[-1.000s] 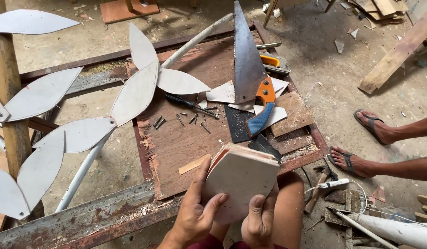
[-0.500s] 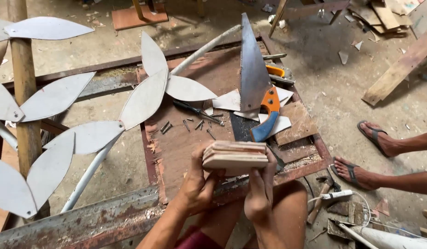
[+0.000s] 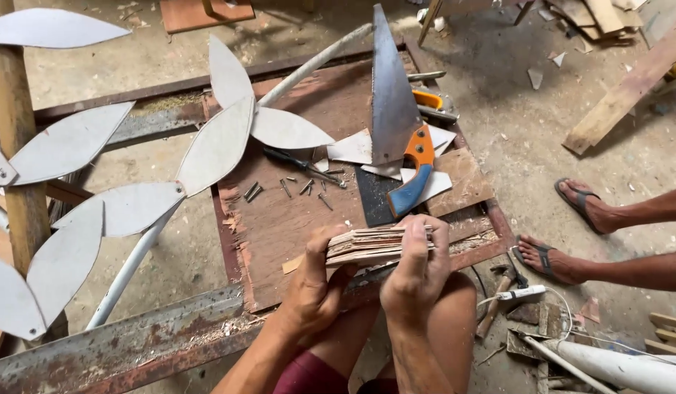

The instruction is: Cutting and arranging leaf-shaped wooden pieces using a hand saw on a workbench.

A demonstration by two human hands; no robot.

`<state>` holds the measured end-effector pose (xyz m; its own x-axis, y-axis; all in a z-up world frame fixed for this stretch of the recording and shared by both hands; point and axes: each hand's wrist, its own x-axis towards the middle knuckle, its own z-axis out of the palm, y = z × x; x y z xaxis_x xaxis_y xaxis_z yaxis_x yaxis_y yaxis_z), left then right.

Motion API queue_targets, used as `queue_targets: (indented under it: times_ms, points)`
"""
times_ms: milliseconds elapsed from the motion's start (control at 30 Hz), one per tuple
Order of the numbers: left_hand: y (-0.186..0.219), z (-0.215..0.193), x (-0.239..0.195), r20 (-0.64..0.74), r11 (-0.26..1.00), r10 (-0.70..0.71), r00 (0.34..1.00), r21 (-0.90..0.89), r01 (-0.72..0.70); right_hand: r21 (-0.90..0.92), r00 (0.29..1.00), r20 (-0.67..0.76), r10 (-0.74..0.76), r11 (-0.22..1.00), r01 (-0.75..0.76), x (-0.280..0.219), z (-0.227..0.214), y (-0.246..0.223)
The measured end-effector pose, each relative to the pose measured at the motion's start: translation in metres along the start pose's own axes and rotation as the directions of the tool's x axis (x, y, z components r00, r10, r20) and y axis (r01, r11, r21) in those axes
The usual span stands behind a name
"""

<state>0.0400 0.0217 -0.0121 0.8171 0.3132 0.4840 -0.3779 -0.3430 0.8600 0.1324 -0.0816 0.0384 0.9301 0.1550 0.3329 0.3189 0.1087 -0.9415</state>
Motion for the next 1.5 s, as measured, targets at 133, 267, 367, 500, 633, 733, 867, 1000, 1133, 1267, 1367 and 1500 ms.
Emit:
queue_targets:
  times_ms: [133, 267, 367, 500, 633, 733, 867, 1000, 1133, 1267, 1367, 1500]
  points:
    - [-0.006, 0.002, -0.001, 0.007, 0.999, 0.036, 0.999, -0.03, -0.036, 0.005, 0.994, -0.04, -0.097, 0.995, 0.097, -0.003, -0.001, 0.008]
    - [-0.019, 0.012, -0.01, -0.034, 0.999, -0.04, 0.999, 0.006, 0.04, -0.003, 1.0, -0.022, -0.008, 1.0, 0.008, -0.004, -0.013, -0.002]
    - [-0.015, 0.005, -0.016, -0.059, 0.997, -0.027, 0.998, 0.076, 0.032, 0.043, 0.991, 0.113, 0.077, 0.996, -0.082, -0.005, -0.028, -0.024]
    - [0.002, -0.018, -0.044, -0.199, 0.989, -0.148, 0.969, -0.027, 0.145, -0.187, 0.986, 0.085, 0.144, 0.974, -0.127, -0.011, -0.047, -0.032]
    - [0.017, -0.041, -0.068, -0.439, 0.874, -0.477, 0.762, -0.328, 0.358, -0.442, 0.865, -0.121, 0.486, 0.754, -0.486, 0.026, -0.056, -0.008]
    - [0.028, -0.051, -0.075, -0.504, 0.793, -0.609, 0.613, -0.4, 0.459, -0.635, 0.847, -0.087, 0.524, 0.626, -0.453, 0.052, -0.043, 0.005]
    - [0.03, -0.053, -0.079, -0.497, 0.718, -0.695, 0.52, -0.445, 0.535, -0.763, 0.84, -0.085, 0.536, 0.507, -0.401, 0.086, -0.023, 0.026]
    - [0.032, -0.056, -0.074, -0.488, 0.694, -0.717, 0.498, -0.438, 0.571, -0.801, 0.788, -0.117, 0.604, 0.411, -0.435, 0.105, -0.01, 0.047]
    - [0.017, -0.056, -0.083, -0.478, 0.701, -0.713, 0.513, -0.469, 0.537, -0.707, 0.752, -0.127, 0.647, 0.473, -0.526, 0.12, -0.001, 0.044]
    - [0.026, -0.057, -0.078, -0.476, 0.682, -0.731, 0.488, -0.486, 0.547, -0.852, 0.796, -0.073, 0.601, 0.378, -0.363, 0.133, 0.006, 0.054]
    - [0.021, -0.056, -0.082, -0.48, 0.692, -0.722, 0.499, -0.475, 0.544, -0.937, 0.812, -0.03, 0.582, 0.266, -0.225, 0.143, 0.009, 0.067]
    - [0.022, -0.056, -0.081, -0.497, 0.703, -0.709, 0.501, -0.445, 0.554, -0.805, 0.714, -0.08, 0.696, 0.377, -0.458, 0.16, 0.005, 0.042]
